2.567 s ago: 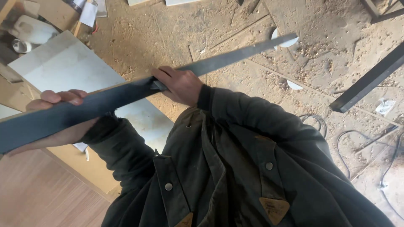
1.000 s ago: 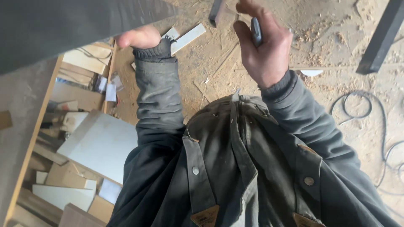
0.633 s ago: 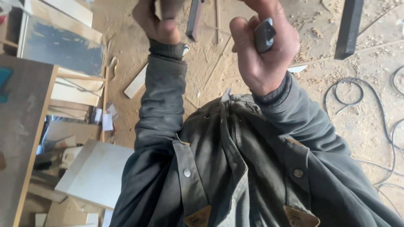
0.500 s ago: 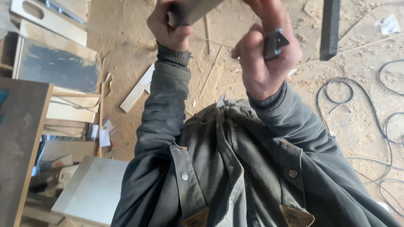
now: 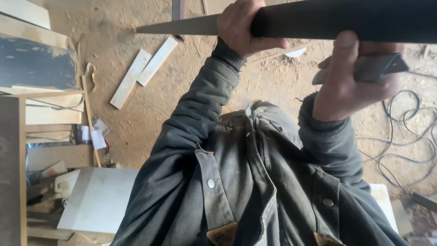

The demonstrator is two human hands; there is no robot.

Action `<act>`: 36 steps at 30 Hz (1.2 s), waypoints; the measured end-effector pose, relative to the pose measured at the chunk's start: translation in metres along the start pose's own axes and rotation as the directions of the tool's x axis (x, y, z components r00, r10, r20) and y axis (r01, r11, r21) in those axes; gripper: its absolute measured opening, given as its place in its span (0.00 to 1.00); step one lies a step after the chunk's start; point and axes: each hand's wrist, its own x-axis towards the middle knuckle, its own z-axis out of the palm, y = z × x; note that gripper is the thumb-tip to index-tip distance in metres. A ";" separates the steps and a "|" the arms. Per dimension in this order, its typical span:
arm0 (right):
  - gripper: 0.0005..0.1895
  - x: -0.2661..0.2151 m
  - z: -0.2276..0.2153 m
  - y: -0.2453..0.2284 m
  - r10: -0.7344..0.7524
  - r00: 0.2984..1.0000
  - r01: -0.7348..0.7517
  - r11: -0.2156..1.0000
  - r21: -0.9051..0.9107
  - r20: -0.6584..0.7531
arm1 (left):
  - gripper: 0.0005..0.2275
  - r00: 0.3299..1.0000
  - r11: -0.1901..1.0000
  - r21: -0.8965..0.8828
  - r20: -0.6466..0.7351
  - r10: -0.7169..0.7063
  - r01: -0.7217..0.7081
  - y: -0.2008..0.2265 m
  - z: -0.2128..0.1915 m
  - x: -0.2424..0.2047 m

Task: The recorder is using a small scribe or marking tool to mark points along a long black metal bar for future processing.

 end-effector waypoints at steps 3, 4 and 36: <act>0.12 0.004 -0.001 0.015 0.052 0.998 -0.053 0.997 -0.057 -0.028 | 0.36 0.997 0.998 0.049 0.060 -0.048 0.045 -0.007 0.002 0.000; 0.12 0.010 -0.003 0.022 0.054 0.998 -0.054 0.997 -0.053 -0.014 | 0.36 0.997 0.997 0.059 0.055 -0.057 0.053 -0.013 0.010 0.001; 0.13 0.042 -0.129 0.437 0.964 0.209 -0.845 0.262 0.467 -0.163 | 0.25 0.410 0.886 0.066 0.869 -0.277 0.460 -0.143 0.293 -0.162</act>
